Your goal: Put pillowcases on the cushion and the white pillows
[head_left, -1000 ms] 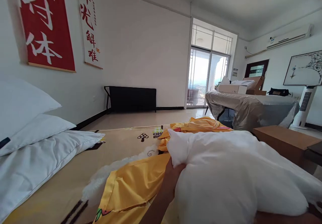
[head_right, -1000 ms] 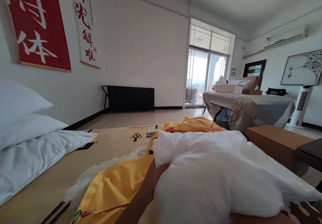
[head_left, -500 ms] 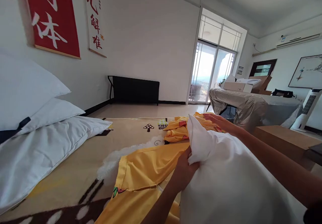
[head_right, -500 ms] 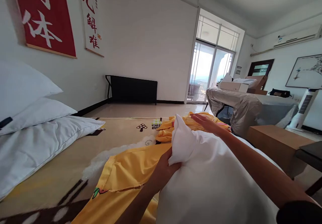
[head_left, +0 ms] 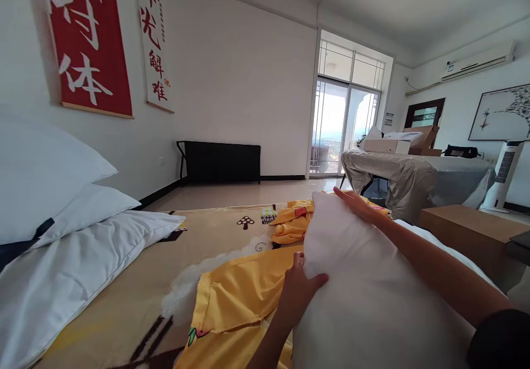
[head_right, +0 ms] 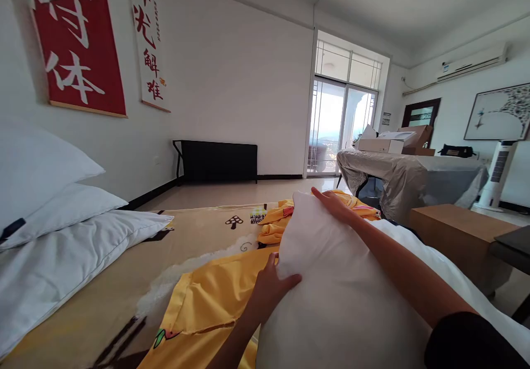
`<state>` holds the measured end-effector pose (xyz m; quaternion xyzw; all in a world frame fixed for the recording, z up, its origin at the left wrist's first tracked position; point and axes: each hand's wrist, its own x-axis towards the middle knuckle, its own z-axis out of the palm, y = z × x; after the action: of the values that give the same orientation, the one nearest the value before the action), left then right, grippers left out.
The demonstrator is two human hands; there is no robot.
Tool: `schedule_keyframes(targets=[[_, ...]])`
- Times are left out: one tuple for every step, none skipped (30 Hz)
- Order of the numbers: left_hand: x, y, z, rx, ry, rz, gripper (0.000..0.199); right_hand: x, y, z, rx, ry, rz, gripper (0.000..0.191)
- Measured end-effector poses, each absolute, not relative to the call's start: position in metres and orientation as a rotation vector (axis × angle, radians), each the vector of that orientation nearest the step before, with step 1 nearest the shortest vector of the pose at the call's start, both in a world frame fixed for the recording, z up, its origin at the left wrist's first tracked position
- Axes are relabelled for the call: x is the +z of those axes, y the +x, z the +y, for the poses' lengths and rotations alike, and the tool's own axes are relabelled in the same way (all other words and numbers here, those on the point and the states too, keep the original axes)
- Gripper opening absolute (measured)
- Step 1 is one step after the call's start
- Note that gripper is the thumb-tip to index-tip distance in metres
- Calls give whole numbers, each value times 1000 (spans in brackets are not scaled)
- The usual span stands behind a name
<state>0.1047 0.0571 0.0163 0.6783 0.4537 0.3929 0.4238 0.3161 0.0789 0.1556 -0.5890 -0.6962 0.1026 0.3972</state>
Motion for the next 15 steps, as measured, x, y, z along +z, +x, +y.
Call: schedule_keyframes(targets=[[11,104,63,957,1690,1127,55,159,315,76,248,-1504,-1781,65],[5,104,69,937,1681,1106,47,161,311,70,236,-1509,-1797,61],[-1,104,74,919,1671,1077,41,161,306,62,212,-1509,-1827,57],[-7,103,79,898,1656,1039,36,159,298,51,172,-1508,-1878,53],[-12,102,82,875,1634,994,34,155,288,37,121,-1507,-1943,48],[-17,101,85,854,1605,946,32,148,278,22,40,-1498,-2044,42],[-22,100,87,834,1571,902,30,140,268,5,-43,-1490,-2153,36],[-27,99,88,816,1534,865,28,130,258,-12,-121,-1460,-2251,31],[-30,98,89,800,1499,833,27,118,250,-28,-181,-1388,-2342,30],[-34,97,90,787,1467,809,28,105,243,-42,-222,-1307,-2430,31],[-37,96,91,776,1442,791,29,90,238,-54,-281,-1242,-2487,33],[-40,95,92,764,1423,776,30,73,235,-63,-356,-1168,-2535,34],[-42,95,93,750,1409,763,30,56,233,-69,-456,-1096,-2558,32],[-44,95,95,737,1399,750,30,38,233,-73,-569,-1031,-2566,27],[-46,95,97,721,1390,737,30,20,234,-76,-672,-974,-2573,22]])
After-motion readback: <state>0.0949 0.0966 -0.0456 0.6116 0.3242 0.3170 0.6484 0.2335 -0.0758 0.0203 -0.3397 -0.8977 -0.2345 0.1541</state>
